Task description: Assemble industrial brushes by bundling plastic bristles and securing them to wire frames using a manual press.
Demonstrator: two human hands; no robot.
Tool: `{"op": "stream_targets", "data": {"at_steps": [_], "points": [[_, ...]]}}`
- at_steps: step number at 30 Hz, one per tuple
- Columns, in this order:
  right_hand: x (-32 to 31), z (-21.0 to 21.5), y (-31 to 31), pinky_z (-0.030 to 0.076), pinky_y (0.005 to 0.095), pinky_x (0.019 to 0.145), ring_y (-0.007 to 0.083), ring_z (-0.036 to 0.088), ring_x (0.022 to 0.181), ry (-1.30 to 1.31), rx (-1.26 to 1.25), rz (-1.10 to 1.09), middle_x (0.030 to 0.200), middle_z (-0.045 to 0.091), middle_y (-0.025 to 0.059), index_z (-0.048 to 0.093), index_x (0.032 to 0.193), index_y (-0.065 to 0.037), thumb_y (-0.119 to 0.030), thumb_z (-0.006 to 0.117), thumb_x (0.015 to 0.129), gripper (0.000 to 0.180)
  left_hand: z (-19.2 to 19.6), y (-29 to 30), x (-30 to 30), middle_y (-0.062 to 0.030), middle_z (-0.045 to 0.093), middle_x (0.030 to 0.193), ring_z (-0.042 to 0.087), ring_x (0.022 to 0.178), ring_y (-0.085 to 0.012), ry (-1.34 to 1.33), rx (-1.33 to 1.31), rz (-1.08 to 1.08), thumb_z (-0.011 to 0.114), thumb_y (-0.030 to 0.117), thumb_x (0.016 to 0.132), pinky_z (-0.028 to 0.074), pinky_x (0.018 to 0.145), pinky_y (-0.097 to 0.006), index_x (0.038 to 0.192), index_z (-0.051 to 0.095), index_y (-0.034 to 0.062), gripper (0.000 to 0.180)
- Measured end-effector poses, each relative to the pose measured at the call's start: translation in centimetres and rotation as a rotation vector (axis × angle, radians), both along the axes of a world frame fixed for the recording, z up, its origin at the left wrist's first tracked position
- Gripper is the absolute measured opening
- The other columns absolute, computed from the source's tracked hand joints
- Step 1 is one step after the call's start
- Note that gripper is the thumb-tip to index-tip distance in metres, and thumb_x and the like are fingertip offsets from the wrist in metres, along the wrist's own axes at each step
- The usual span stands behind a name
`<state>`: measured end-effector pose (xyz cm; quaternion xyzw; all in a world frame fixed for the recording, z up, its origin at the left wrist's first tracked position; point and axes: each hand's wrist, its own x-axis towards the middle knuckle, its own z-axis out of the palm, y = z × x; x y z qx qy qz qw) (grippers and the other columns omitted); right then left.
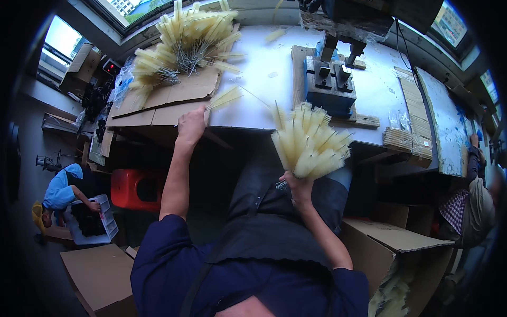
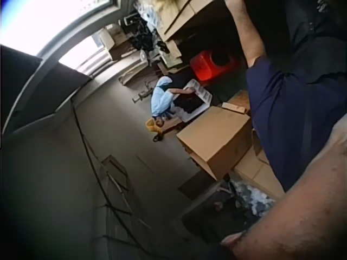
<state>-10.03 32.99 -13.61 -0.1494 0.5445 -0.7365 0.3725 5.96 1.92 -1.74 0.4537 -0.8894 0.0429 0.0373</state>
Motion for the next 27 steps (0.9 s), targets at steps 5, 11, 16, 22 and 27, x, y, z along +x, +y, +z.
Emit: {"op": "stream_targets", "data": {"at_steps": [5,11,16,22,27], "points": [[0.5,-0.1,-1.2,0.056,0.0303,0.066,0.0184,0.068,0.069,-0.013,0.017,-0.085,0.089,0.064,0.0084,0.057,0.109,0.003,0.003,0.067,0.084,0.028,0.2,-0.9,0.7,-0.0158,0.071,0.089,0.071,0.084,-0.0365,-0.029,-0.061,-0.053,0.049,0.007,0.091,0.056,0.073,-0.048,0.097,0.062,0.0067,0.014],[1.0,0.3,-1.3,0.057,0.0293,0.065,0.0168,0.066,0.075,-0.036,0.021,0.021,0.099,0.062,0.0092,0.054,0.115,0.004,0.005,0.066,0.084,0.033,0.9,-2.4,1.6,-0.0174,0.070,0.092,0.070,0.089,-0.0376,0.036,-0.112,0.195,0.047,0.006,0.092,0.055,0.077,-0.048,0.102,0.063,0.0061,0.019],[1.0,0.6,-1.5,0.056,0.0302,0.067,0.0178,0.067,0.073,-0.024,-0.001,0.000,0.096,0.062,0.0090,0.054,0.113,0.004,0.004,0.067,0.084,0.032,1.9,-3.5,2.8,-0.0188,0.070,0.094,0.069,0.092,-0.0382,0.013,-0.089,0.285,0.045,0.007,0.094,0.053,0.078,-0.050,0.106,0.064,0.0065,0.022],[0.8,0.3,-1.2,0.056,0.0304,0.067,0.0181,0.067,0.071,-0.036,0.032,0.022,0.093,0.063,0.0086,0.056,0.111,0.003,0.002,0.068,0.084,0.029,2.8,-4.0,3.9,-0.0171,0.070,0.094,0.069,0.093,-0.0371,0.206,-0.190,0.426,0.048,0.008,0.093,0.054,0.079,-0.047,0.103,0.063,0.0041,0.019],[1.0,0.0,-0.8,0.057,0.0302,0.067,0.0175,0.067,0.072,-0.052,0.042,0.051,0.092,0.064,0.0078,0.056,0.112,0.003,0.003,0.068,0.084,0.031,3.4,-5.4,5.3,-0.0183,0.070,0.097,0.068,0.095,-0.0374,-0.055,-0.026,0.424,0.047,0.008,0.093,0.053,0.080,-0.048,0.102,0.067,0.0071,0.022]]}}
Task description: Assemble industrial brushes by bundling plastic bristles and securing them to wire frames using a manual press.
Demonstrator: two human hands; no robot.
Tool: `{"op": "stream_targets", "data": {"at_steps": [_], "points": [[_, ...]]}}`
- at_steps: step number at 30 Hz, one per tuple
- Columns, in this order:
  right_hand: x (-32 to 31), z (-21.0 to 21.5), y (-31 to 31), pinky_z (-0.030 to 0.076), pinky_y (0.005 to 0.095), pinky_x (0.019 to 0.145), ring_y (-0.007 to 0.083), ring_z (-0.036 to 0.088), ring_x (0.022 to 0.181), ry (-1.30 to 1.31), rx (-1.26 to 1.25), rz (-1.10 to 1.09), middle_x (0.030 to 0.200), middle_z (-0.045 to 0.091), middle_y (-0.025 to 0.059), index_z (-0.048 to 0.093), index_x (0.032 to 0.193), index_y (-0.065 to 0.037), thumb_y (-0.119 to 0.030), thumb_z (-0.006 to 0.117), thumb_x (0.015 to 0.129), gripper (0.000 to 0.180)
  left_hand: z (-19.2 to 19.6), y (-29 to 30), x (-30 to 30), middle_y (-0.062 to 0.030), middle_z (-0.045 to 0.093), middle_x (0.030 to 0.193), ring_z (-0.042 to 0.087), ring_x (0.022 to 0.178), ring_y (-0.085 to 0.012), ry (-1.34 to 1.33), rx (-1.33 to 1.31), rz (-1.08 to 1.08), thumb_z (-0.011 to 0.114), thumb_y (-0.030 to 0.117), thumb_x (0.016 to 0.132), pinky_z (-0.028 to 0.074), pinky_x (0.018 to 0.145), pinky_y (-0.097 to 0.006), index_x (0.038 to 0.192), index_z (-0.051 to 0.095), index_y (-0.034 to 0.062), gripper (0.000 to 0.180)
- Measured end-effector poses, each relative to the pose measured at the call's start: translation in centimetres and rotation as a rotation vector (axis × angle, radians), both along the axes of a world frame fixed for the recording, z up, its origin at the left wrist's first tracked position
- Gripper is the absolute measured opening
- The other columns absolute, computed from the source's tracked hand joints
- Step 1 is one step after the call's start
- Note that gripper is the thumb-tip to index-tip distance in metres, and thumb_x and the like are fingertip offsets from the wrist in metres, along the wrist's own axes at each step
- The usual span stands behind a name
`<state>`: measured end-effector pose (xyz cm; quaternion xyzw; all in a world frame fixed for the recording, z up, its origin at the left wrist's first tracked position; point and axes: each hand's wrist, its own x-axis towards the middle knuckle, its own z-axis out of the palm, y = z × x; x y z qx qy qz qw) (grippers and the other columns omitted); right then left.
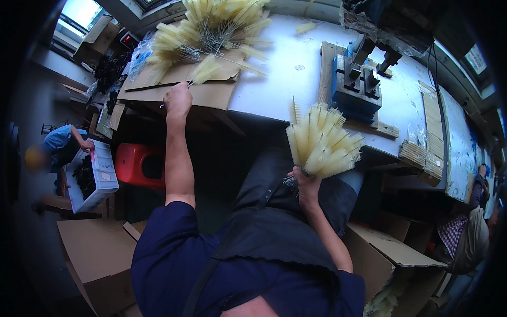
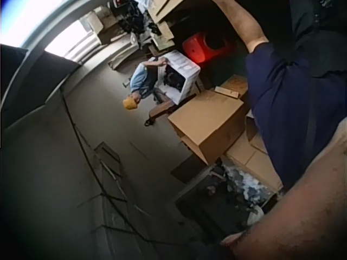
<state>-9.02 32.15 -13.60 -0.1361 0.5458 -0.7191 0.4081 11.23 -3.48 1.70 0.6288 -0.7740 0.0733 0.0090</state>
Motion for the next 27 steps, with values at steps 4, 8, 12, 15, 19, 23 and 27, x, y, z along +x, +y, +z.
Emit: {"op": "stream_targets", "data": {"at_steps": [4,8,12,15,19,23,27], "points": [[0.1,0.1,-0.1,0.056,0.0315,0.069,0.0196,0.068,0.071,-0.005,-0.005,-0.018,0.091,0.062,0.0088,0.055,0.112,0.003,0.004,0.068,0.083,0.031,1.1,-0.4,0.9,-0.0165,0.073,0.093,0.071,0.092,-0.0332,0.000,-0.122,0.022,0.051,0.011,0.091,0.055,0.080,-0.043,0.094,0.074,0.0074,0.023],[0.1,1.0,-0.1,0.055,0.0299,0.069,0.0199,0.068,0.072,0.018,0.020,-0.017,0.093,0.061,0.0091,0.053,0.114,0.004,0.004,0.067,0.084,0.033,1.2,-1.7,3.5,-0.0139,0.073,0.088,0.072,0.087,-0.0300,-0.026,-0.289,-0.036,0.050,0.010,0.091,0.054,0.077,-0.045,0.087,0.071,0.0093,0.021],[0.0,0.9,-0.3,0.059,0.0339,0.066,0.0198,0.065,0.070,0.018,-0.002,-0.048,0.092,0.059,0.0085,0.054,0.110,0.002,0.005,0.068,0.081,0.032,1.6,-2.5,5.5,-0.0125,0.072,0.090,0.071,0.089,-0.0292,-0.108,-0.188,0.037,0.051,0.011,0.091,0.054,0.076,-0.044,0.095,0.069,0.0088,0.018],[0.1,0.1,-0.6,0.058,0.0333,0.066,0.0196,0.066,0.071,0.008,-0.011,-0.039,0.092,0.059,0.0082,0.054,0.110,0.002,0.004,0.068,0.081,0.032,0.7,-2.4,5.8,-0.0118,0.068,0.093,0.068,0.089,-0.0286,0.163,-0.517,-0.001,0.051,0.010,0.093,0.056,0.075,-0.040,0.105,0.061,0.0071,0.016],[0.3,0.7,-0.6,0.057,0.0326,0.067,0.0200,0.067,0.072,0.015,-0.006,-0.044,0.091,0.060,0.0076,0.055,0.109,0.002,0.004,0.068,0.081,0.031,-0.9,-2.9,-1.3,-0.0129,0.067,0.098,0.067,0.094,-0.0279,0.304,-0.602,-0.487,0.050,0.006,0.092,0.056,0.079,-0.037,0.105,0.061,0.0059,0.017],[0.4,1.4,-0.6,0.057,0.0326,0.068,0.0208,0.068,0.071,0.029,0.001,-0.054,0.089,0.061,0.0077,0.055,0.109,0.002,0.004,0.069,0.081,0.031,-4.6,-6.9,-7.9,-0.0122,0.066,0.097,0.066,0.094,-0.0265,0.337,-0.681,-0.882,0.052,0.007,0.089,0.052,0.089,-0.037,0.103,0.060,0.0058,0.016],[0.3,0.5,-0.3,0.057,0.0326,0.068,0.0219,0.069,0.071,0.018,0.018,-0.031,0.090,0.062,0.0089,0.055,0.108,0.002,0.004,0.069,0.081,0.031,-8.4,-9.7,-8.1,-0.0103,0.065,0.094,0.063,0.096,-0.0250,0.016,-0.551,-0.979,0.053,0.009,0.088,0.047,0.093,-0.037,0.103,0.060,0.0073,0.017]]}}
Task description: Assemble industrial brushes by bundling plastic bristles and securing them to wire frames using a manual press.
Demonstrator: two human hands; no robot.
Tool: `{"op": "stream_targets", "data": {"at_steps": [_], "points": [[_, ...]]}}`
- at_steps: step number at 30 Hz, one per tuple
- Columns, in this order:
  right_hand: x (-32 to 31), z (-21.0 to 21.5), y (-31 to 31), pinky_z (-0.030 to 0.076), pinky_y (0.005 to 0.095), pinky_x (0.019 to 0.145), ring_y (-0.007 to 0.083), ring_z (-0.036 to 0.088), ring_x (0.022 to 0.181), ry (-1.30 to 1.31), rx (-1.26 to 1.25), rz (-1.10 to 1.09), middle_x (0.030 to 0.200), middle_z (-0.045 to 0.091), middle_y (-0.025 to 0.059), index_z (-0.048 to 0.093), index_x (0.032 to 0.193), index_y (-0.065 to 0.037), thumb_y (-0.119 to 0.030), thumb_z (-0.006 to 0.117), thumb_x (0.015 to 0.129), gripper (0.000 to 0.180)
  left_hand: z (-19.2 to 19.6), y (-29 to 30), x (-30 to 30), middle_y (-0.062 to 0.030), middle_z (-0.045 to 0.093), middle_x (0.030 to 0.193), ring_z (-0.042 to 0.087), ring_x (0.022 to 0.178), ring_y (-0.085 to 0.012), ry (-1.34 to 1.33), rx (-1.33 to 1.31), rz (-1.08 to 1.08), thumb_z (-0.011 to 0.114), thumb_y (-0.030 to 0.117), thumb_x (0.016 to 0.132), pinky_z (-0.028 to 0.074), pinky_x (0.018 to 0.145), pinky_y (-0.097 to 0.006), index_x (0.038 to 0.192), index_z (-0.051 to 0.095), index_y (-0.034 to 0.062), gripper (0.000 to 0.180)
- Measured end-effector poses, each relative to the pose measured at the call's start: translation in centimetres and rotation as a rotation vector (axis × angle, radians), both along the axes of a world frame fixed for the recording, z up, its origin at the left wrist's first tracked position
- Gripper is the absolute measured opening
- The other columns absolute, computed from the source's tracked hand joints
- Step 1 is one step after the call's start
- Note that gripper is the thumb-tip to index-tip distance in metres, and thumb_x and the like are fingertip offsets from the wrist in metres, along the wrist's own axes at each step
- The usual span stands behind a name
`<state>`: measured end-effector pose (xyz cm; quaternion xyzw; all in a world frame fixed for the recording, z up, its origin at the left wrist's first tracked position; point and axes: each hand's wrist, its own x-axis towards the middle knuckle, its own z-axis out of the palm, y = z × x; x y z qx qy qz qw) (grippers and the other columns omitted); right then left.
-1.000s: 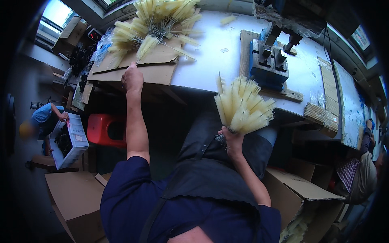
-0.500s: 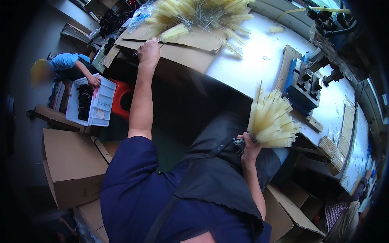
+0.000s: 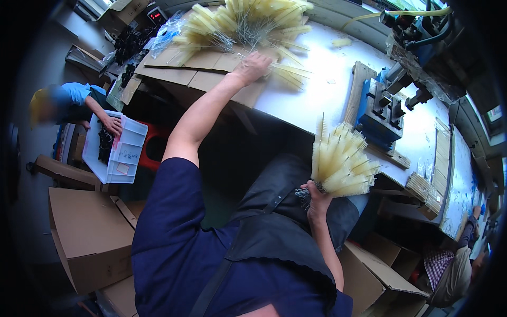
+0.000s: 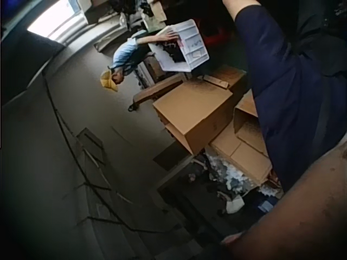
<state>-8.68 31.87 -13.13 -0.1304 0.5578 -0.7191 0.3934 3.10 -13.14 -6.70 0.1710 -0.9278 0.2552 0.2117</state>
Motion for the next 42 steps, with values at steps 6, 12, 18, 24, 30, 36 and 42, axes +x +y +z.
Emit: {"op": "stream_targets", "data": {"at_steps": [6,12,18,24,30,36,42], "points": [[-0.5,-1.9,1.3,0.057,0.0336,0.069,0.0234,0.069,0.072,-0.004,0.049,0.010,0.086,0.063,0.0096,0.057,0.105,0.002,0.004,0.069,0.081,0.028,-0.1,0.7,-1.1,-0.0056,0.063,0.092,0.062,0.091,-0.0224,-0.022,-0.073,-0.169,0.052,0.013,0.087,0.046,0.088,-0.034,0.095,0.062,0.0099,0.014],[-1.0,-3.5,1.1,0.056,0.0336,0.072,0.0233,0.069,0.074,0.048,0.011,-0.024,0.088,0.065,0.0092,0.058,0.106,0.001,0.005,0.069,0.080,0.028,2.3,3.9,-7.6,-0.0135,0.060,0.091,0.061,0.088,-0.0267,0.190,0.093,-0.190,0.051,0.007,0.086,0.050,0.079,-0.037,0.097,0.058,0.0048,0.013],[-0.4,-7.2,1.1,0.055,0.0337,0.077,0.0184,0.066,0.086,0.336,0.132,0.173,0.094,0.066,0.0068,0.060,0.111,-0.003,0.000,0.070,0.085,0.028,1.7,3.4,-12.2,-0.0210,0.060,0.115,0.061,0.106,-0.0394,0.212,0.874,0.199,0.043,0.001,0.089,0.048,0.093,-0.047,0.109,0.057,0.0019,0.025],[-3.3,-13.5,5.1,0.049,0.0364,0.100,0.0210,0.055,0.119,-0.341,-0.112,0.116,0.136,0.051,0.0102,0.049,0.136,-0.003,-0.019,0.068,0.094,0.048,0.9,-1.2,-26.1,-0.0242,0.057,0.120,0.062,0.106,-0.0415,0.130,0.785,0.142,0.045,0.001,0.088,0.051,0.093,-0.046,0.114,0.055,-0.0044,0.028],[-6.1,-13.6,3.0,0.048,0.0369,0.100,0.0211,0.054,0.120,-0.281,-0.037,0.166,0.136,0.052,0.0102,0.049,0.136,-0.003,-0.020,0.066,0.095,0.048,-2.4,-7.1,-33.4,-0.0246,0.053,0.131,0.064,0.108,-0.0388,0.091,0.713,0.220,0.046,0.005,0.091,0.052,0.096,-0.043,0.119,0.057,-0.0054,0.032],[-6.3,-11.8,3.7,0.048,0.0373,0.101,0.0212,0.054,0.120,-0.247,0.039,0.183,0.135,0.052,0.0101,0.049,0.137,-0.003,-0.021,0.065,0.096,0.047,-1.8,-3.0,-33.3,-0.0274,0.059,0.124,0.065,0.110,-0.0345,-0.039,0.765,0.295,0.048,0.008,0.091,0.054,0.091,-0.042,0.115,0.060,-0.0075,0.031],[-4.3,-9.3,3.3,0.047,0.0378,0.102,0.0213,0.053,0.121,-0.212,0.038,0.213,0.135,0.052,0.0101,0.048,0.137,-0.004,-0.021,0.064,0.097,0.047,0.7,4.9,-26.2,-0.0254,0.069,0.101,0.070,0.098,-0.0323,-0.096,0.787,0.287,0.050,0.008,0.089,0.056,0.083,-0.042,0.104,0.063,-0.0090,0.027]]}}
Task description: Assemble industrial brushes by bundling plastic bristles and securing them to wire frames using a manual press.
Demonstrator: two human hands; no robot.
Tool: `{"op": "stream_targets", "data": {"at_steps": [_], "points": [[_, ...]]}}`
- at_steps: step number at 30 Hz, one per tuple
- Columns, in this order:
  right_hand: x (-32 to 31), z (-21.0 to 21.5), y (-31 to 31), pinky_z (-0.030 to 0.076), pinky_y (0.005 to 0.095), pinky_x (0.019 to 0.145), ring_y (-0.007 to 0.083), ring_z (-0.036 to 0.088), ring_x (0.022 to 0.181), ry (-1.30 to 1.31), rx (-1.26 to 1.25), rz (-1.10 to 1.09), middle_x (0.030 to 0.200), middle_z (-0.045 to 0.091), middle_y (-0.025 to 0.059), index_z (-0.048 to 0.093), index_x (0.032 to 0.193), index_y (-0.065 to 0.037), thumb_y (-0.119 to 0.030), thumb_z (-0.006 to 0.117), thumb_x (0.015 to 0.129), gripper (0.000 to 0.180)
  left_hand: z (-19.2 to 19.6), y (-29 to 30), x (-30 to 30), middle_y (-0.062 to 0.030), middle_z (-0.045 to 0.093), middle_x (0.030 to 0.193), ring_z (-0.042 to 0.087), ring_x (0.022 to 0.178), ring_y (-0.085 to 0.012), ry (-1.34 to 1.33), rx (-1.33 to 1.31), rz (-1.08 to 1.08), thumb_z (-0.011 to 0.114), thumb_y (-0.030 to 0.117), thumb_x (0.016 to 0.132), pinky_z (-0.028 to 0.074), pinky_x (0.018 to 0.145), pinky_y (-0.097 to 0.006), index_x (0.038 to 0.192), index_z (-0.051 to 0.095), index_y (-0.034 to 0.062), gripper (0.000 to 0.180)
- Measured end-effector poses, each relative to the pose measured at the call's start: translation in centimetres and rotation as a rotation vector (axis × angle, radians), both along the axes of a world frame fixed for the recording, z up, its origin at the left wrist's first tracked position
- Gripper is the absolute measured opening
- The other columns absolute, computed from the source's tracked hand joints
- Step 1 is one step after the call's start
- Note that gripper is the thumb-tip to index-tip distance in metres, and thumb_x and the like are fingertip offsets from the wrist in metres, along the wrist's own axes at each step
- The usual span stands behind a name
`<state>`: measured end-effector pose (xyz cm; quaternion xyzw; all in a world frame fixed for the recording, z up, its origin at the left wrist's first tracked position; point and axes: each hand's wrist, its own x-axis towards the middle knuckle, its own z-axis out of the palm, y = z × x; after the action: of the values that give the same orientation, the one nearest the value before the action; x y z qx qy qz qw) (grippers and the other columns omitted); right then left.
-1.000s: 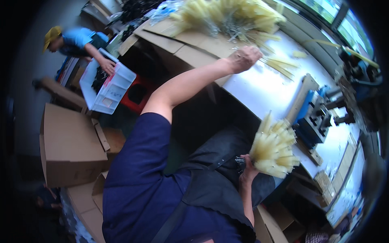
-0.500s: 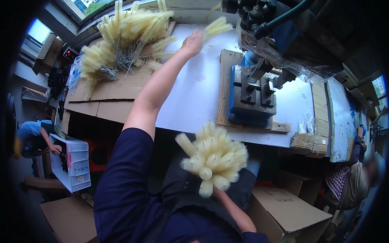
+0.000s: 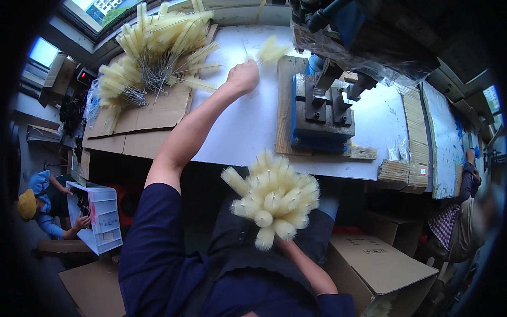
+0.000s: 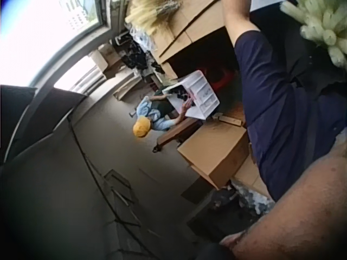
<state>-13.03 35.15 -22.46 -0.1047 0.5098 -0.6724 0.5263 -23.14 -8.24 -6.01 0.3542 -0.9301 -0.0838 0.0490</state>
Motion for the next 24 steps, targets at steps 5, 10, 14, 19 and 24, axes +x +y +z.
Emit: {"op": "stream_targets", "data": {"at_steps": [5,10,14,19,24], "points": [[1.6,1.9,0.7,0.047,0.0382,0.102,0.0214,0.053,0.122,0.026,0.000,0.021,0.135,0.052,0.0100,0.048,0.137,-0.004,-0.022,0.063,0.098,0.046,5.4,2.1,4.2,-0.0259,0.070,0.087,0.071,0.086,-0.0361,0.085,0.588,0.116,0.045,0.008,0.090,0.055,0.081,-0.046,0.107,0.059,-0.0093,0.028],[3.2,1.4,0.4,0.049,0.0396,0.103,0.0237,0.054,0.122,0.087,-0.080,0.082,0.138,0.048,0.0115,0.038,0.143,-0.005,-0.025,0.052,0.102,0.047,2.6,-1.9,8.3,-0.0261,0.063,0.109,0.062,0.104,-0.0411,0.101,0.044,-0.095,0.041,0.002,0.091,0.048,0.089,-0.048,0.106,0.057,-0.0025,0.022],[3.6,-2.7,0.7,0.049,0.0373,0.098,0.0221,0.055,0.117,0.218,-0.013,-0.017,0.129,0.055,0.0096,0.048,0.135,-0.004,-0.020,0.063,0.096,0.045,0.6,-2.0,6.6,-0.0187,0.056,0.126,0.057,0.112,-0.0393,0.094,-0.031,-0.293,0.039,-0.004,0.088,0.046,0.094,-0.047,0.109,0.054,0.0028,0.027],[2.6,6.5,-1.9,0.050,0.0361,0.090,0.0196,0.060,0.105,0.255,-0.053,-0.095,0.117,0.063,0.0090,0.057,0.122,-0.002,-0.013,0.082,0.078,0.051,-1.9,-3.5,4.8,-0.0160,0.057,0.132,0.057,0.114,-0.0382,0.234,0.048,-0.515,0.047,-0.010,0.080,0.047,0.096,-0.044,0.122,0.053,0.0070,0.045],[2.9,3.1,-1.8,0.050,0.0356,0.094,0.0199,0.062,0.110,0.310,-0.072,-0.180,0.120,0.066,0.0106,0.059,0.124,-0.004,-0.022,0.086,0.075,0.059,-2.0,-3.7,3.4,-0.0170,0.064,0.100,0.064,0.089,-0.0288,0.107,0.196,-0.513,0.055,-0.005,0.077,0.050,0.083,-0.040,0.119,0.060,0.0083,0.045]]}}
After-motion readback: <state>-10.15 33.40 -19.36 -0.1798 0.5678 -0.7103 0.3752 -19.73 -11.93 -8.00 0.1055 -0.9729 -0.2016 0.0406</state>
